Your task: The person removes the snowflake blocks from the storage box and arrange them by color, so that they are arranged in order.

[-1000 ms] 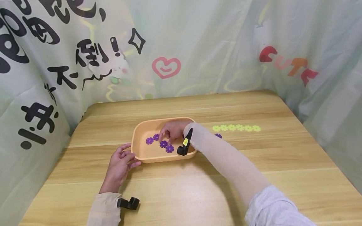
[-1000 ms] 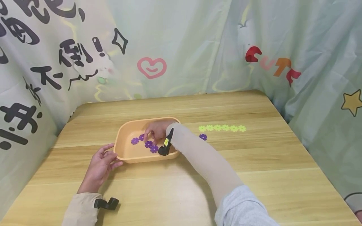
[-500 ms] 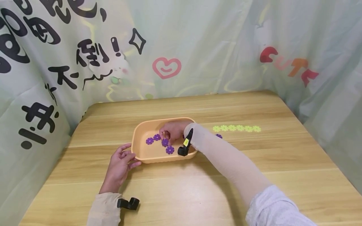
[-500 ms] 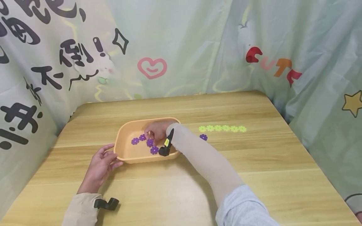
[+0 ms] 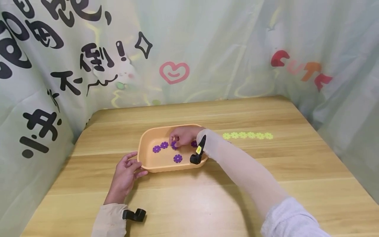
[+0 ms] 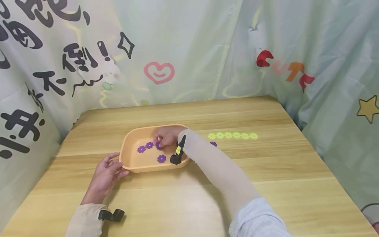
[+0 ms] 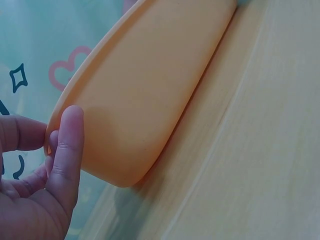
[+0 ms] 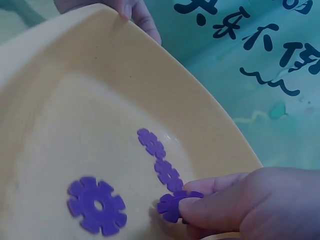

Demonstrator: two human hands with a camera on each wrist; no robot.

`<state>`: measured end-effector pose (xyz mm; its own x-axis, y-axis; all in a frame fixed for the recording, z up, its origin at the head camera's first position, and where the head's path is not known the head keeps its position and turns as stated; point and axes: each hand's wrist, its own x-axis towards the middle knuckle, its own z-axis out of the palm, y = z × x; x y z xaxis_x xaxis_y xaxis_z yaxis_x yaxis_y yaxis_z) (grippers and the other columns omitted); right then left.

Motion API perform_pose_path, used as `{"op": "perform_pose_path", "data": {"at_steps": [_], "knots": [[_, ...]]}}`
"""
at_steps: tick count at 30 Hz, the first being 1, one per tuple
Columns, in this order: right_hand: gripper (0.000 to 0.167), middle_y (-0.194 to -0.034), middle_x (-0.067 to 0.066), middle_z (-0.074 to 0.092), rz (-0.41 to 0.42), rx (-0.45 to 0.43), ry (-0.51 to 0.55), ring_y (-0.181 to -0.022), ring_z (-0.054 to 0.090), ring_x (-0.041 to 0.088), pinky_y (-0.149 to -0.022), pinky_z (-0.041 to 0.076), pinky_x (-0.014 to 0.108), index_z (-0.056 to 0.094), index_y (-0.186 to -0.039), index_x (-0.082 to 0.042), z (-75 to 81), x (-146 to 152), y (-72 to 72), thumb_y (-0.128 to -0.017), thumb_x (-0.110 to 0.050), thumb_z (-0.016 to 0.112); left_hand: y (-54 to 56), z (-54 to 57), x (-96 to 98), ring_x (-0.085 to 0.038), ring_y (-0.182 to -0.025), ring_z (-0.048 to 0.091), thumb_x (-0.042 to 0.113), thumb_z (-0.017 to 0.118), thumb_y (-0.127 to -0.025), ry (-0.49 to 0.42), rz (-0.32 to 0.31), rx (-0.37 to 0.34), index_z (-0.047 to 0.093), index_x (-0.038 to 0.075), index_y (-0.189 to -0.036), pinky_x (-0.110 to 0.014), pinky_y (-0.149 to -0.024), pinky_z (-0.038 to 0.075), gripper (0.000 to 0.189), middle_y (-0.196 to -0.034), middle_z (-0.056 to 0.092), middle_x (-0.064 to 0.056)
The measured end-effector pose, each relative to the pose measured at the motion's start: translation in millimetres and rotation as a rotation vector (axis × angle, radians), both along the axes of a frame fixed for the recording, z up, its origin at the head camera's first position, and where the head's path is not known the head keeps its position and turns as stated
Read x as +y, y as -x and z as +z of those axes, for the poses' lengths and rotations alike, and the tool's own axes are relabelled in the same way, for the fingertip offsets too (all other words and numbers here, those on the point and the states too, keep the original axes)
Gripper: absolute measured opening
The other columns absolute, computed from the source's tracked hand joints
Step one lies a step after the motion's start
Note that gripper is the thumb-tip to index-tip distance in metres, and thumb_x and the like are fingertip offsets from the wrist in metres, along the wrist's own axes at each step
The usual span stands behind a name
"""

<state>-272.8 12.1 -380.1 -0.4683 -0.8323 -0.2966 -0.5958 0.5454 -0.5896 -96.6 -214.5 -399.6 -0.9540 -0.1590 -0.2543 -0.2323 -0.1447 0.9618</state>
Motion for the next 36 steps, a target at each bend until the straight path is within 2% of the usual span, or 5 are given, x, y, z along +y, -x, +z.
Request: {"op": "perform_pose_path", "data": {"at_steps": [7,18,24,31,36], "knots": [[0.025,-0.087,0.002,0.057,-0.024,0.021,-0.007,-0.076,0.052,0.013,-0.066,0.048,0.023,0.065,-0.117,-0.010,9.9,11.1,-3.3,-0.093,-0.009,0.060,-1.3,1.2,-0.9,-0.014,-0.075,0.061,-0.010,0.047,-0.094,-0.001,-0.002,0.002,0.033,0.000,-0.141,-0.032,-0.074,0.063,0.050,-0.099,0.049,-0.012],[0.036,-0.092,0.002,0.060,-0.049,0.062,0.022,-0.084,0.056,0.015,-0.070,0.053,0.023,0.058,-0.126,-0.005,28.6,29.9,-7.5,-0.092,-0.010,0.067,-1.2,0.9,0.1,-0.014,-0.074,0.060,-0.011,0.047,-0.094,-0.010,0.004,0.005,0.033,0.000,-0.140,-0.033,-0.073,0.063,0.050,-0.099,0.049,-0.011],[0.035,-0.085,0.002,0.059,-0.067,0.088,0.056,-0.077,0.055,0.016,-0.068,0.052,0.026,0.059,-0.124,-0.004,36.1,43.4,-7.0,-0.090,-0.010,0.066,-1.8,0.3,-0.8,-0.015,-0.076,0.062,-0.010,0.046,-0.095,-0.001,0.004,-0.003,0.033,0.000,-0.141,-0.032,-0.074,0.063,0.049,-0.101,0.048,-0.012],[0.034,-0.092,0.002,0.061,-0.093,0.143,0.095,-0.086,0.055,0.018,-0.076,0.052,0.029,0.060,-0.126,-0.004,41.4,61.1,-6.0,-0.092,-0.011,0.062,-1.9,0.3,-1.7,-0.014,-0.075,0.061,-0.010,0.047,-0.095,-0.002,0.012,-0.004,0.033,0.000,-0.141,-0.032,-0.073,0.063,0.049,-0.100,0.049,-0.011],[0.031,-0.088,0.002,0.061,-0.138,0.132,0.138,-0.080,0.055,0.018,-0.071,0.051,0.030,0.061,-0.123,-0.003,42.7,80.0,-7.1,-0.094,-0.011,0.062,-1.1,0.4,-1.5,-0.015,-0.076,0.061,-0.010,0.046,-0.095,0.005,0.003,-0.002,0.033,0.000,-0.141,-0.032,-0.074,0.063,0.049,-0.101,0.048,-0.012]]}}
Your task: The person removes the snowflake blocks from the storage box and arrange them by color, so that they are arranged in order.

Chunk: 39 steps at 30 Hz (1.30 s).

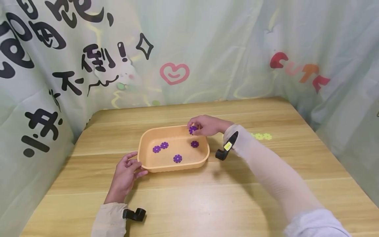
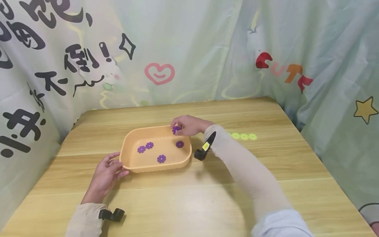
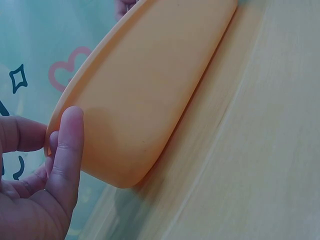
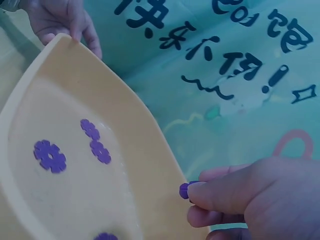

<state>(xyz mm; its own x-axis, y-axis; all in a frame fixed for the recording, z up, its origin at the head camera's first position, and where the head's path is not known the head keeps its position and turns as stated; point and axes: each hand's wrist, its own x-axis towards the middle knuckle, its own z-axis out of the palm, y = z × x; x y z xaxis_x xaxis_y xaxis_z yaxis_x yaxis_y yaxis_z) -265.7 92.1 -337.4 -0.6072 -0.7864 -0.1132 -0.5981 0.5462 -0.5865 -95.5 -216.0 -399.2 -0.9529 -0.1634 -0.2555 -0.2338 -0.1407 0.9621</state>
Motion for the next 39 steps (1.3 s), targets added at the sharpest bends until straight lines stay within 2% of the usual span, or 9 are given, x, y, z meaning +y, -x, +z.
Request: {"op": "perform_pose_path", "data": {"at_steps": [10,18,23,29,39], "knots": [[0.033,-0.082,0.001,0.061,-0.044,-0.011,0.130,-0.073,0.056,0.017,-0.065,0.052,0.030,0.058,-0.124,0.000,-7.2,38.9,-8.5,-0.093,-0.009,0.064,0.9,0.5,1.2,-0.014,-0.075,0.060,-0.010,0.046,-0.095,-0.002,0.002,0.003,0.033,0.000,-0.140,-0.032,-0.073,0.063,0.048,-0.099,0.049,-0.011],[0.034,-0.077,0.001,0.059,-0.125,-0.008,0.190,-0.071,0.057,0.018,-0.063,0.054,0.032,0.057,-0.124,-0.002,-19.7,67.8,-16.4,-0.091,-0.005,0.066,3.1,3.2,2.5,-0.015,-0.077,0.061,-0.009,0.046,-0.095,-0.001,-0.011,0.011,0.032,0.000,-0.141,-0.032,-0.074,0.062,0.049,-0.101,0.048,-0.013],[0.036,-0.078,0.006,0.059,-0.171,-0.052,0.202,-0.072,0.056,0.019,-0.060,0.052,0.030,0.056,-0.125,-0.003,-27.3,79.9,-26.4,-0.090,-0.001,0.065,0.9,2.7,1.8,-0.016,-0.078,0.062,-0.009,0.046,-0.095,0.002,-0.004,-0.004,0.033,-0.001,-0.141,-0.032,-0.074,0.062,0.048,-0.101,0.048,-0.012],[0.039,-0.083,0.012,0.065,-0.218,-0.070,0.198,-0.074,0.058,0.020,-0.063,0.053,0.032,0.054,-0.126,-0.001,-34.9,96.3,-30.0,-0.090,-0.002,0.066,0.9,2.2,2.3,-0.018,-0.080,0.063,-0.009,0.047,-0.095,0.006,-0.004,0.005,0.034,0.000,-0.141,-0.032,-0.074,0.062,0.048,-0.103,0.048,-0.014],[0.037,-0.078,0.005,0.062,-0.244,-0.076,0.198,-0.072,0.055,0.018,-0.062,0.049,0.026,0.054,-0.124,0.002,-48.7,118.1,-28.6,-0.089,0.001,0.066,-0.4,1.0,1.2,-0.016,-0.077,0.061,-0.009,0.047,-0.094,0.004,0.000,0.003,0.034,-0.001,-0.140,-0.032,-0.074,0.063,0.049,-0.102,0.048,-0.015]]}}
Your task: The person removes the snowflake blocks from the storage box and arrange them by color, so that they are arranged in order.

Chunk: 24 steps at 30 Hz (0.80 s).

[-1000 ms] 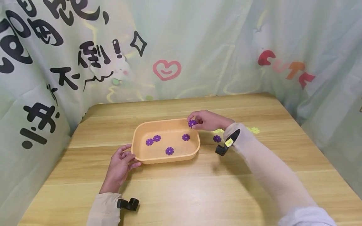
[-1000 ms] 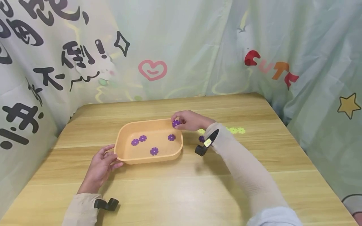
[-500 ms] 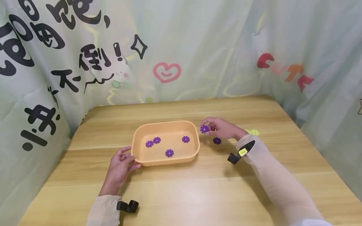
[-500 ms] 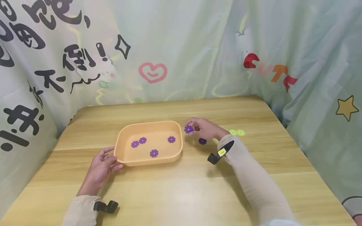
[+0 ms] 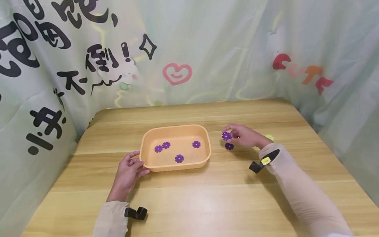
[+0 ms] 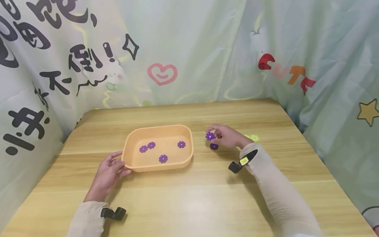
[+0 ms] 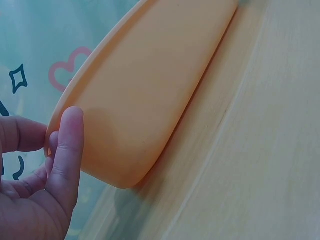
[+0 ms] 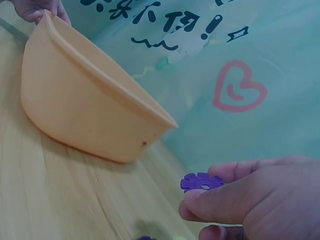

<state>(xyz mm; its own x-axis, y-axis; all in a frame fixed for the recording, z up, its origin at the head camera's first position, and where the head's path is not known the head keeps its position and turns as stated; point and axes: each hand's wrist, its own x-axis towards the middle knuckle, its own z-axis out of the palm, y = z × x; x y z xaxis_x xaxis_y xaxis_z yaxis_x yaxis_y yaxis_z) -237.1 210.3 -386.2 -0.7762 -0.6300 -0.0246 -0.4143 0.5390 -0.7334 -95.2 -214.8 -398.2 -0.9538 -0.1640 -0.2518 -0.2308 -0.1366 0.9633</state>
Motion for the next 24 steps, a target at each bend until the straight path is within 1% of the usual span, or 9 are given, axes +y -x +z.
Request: {"op": "perform_pose_path", "data": {"at_steps": [4,11,18,24], "knots": [[0.037,-0.076,0.004,0.060,0.005,0.003,-0.003,-0.070,0.054,0.018,-0.060,0.048,0.025,0.054,-0.124,0.004,-0.6,5.6,-2.8,-0.089,0.001,0.065,-0.2,-0.7,-0.1,-0.016,-0.076,0.061,-0.010,0.047,-0.094,-0.004,0.005,-0.002,0.034,-0.001,-0.140,-0.032,-0.073,0.063,0.049,-0.102,0.048,-0.015],[0.038,-0.081,0.005,0.063,-0.028,0.000,-0.028,-0.072,0.055,0.019,-0.060,0.048,0.026,0.054,-0.124,0.002,-4.2,20.0,-6.8,-0.089,-0.001,0.067,0.2,-2.0,0.6,-0.015,-0.076,0.061,-0.009,0.047,-0.094,-0.006,-0.005,0.003,0.034,0.000,-0.141,-0.032,-0.073,0.063,0.049,-0.102,0.048,-0.015],[0.036,-0.075,0.002,0.058,-0.041,0.009,-0.046,-0.068,0.051,0.018,-0.056,0.045,0.025,0.055,-0.122,0.002,-6.8,30.5,-9.9,-0.089,-0.003,0.067,0.5,-1.7,0.4,-0.015,-0.076,0.061,-0.010,0.046,-0.095,-0.013,-0.003,0.004,0.033,0.000,-0.141,-0.032,-0.073,0.063,0.049,-0.102,0.048,-0.014],[0.035,-0.076,0.002,0.058,-0.064,0.016,-0.086,-0.069,0.052,0.017,-0.059,0.046,0.026,0.056,-0.121,-0.001,-11.2,35.6,-12.7,-0.088,-0.002,0.068,0.1,-1.0,-0.3,-0.015,-0.077,0.059,-0.009,0.047,-0.095,-0.022,-0.003,0.006,0.032,0.000,-0.141,-0.032,-0.074,0.062,0.050,-0.101,0.048,-0.013]]}}
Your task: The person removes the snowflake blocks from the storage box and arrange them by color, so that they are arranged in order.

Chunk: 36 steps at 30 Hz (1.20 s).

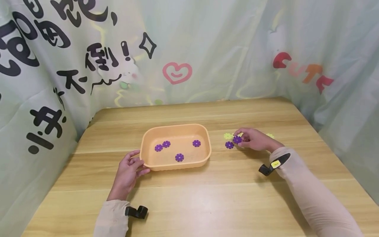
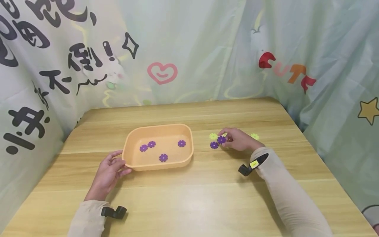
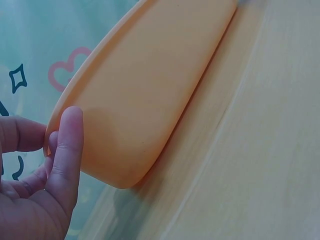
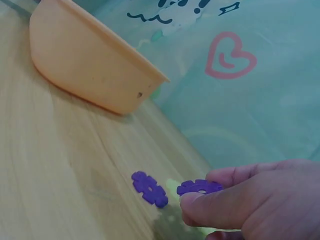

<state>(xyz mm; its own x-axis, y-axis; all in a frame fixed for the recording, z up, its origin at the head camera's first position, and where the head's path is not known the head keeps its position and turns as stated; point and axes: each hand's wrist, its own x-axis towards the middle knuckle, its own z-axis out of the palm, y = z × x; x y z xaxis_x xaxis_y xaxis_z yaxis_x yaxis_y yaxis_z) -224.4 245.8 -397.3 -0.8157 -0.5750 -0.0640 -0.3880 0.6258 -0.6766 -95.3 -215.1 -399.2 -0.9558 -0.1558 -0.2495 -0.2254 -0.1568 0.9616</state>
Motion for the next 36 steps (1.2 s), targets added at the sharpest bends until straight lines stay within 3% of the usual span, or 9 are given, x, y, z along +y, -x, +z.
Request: {"op": "perform_pose_path", "data": {"at_steps": [8,36], "knots": [[0.033,-0.076,0.000,0.057,0.018,-0.005,-0.014,-0.069,0.050,0.017,-0.061,0.045,0.029,0.059,-0.118,-0.004,-5.7,1.1,-1.5,-0.087,-0.008,0.071,0.1,0.6,-1.1,-0.014,-0.076,0.059,-0.009,0.047,-0.095,0.007,0.004,0.002,0.033,0.001,-0.141,-0.032,-0.074,0.062,0.049,-0.100,0.048,-0.012],[0.033,-0.072,-0.003,0.054,0.052,0.046,-0.153,-0.066,0.049,0.014,-0.060,0.044,0.028,0.061,-0.117,-0.003,-4.4,3.0,-0.8,-0.087,-0.011,0.073,-0.3,0.4,1.5,-0.013,-0.075,0.058,-0.009,0.047,-0.094,0.001,0.011,0.009,0.032,-0.001,-0.141,-0.030,-0.072,0.063,0.050,-0.100,0.049,-0.011]]}}
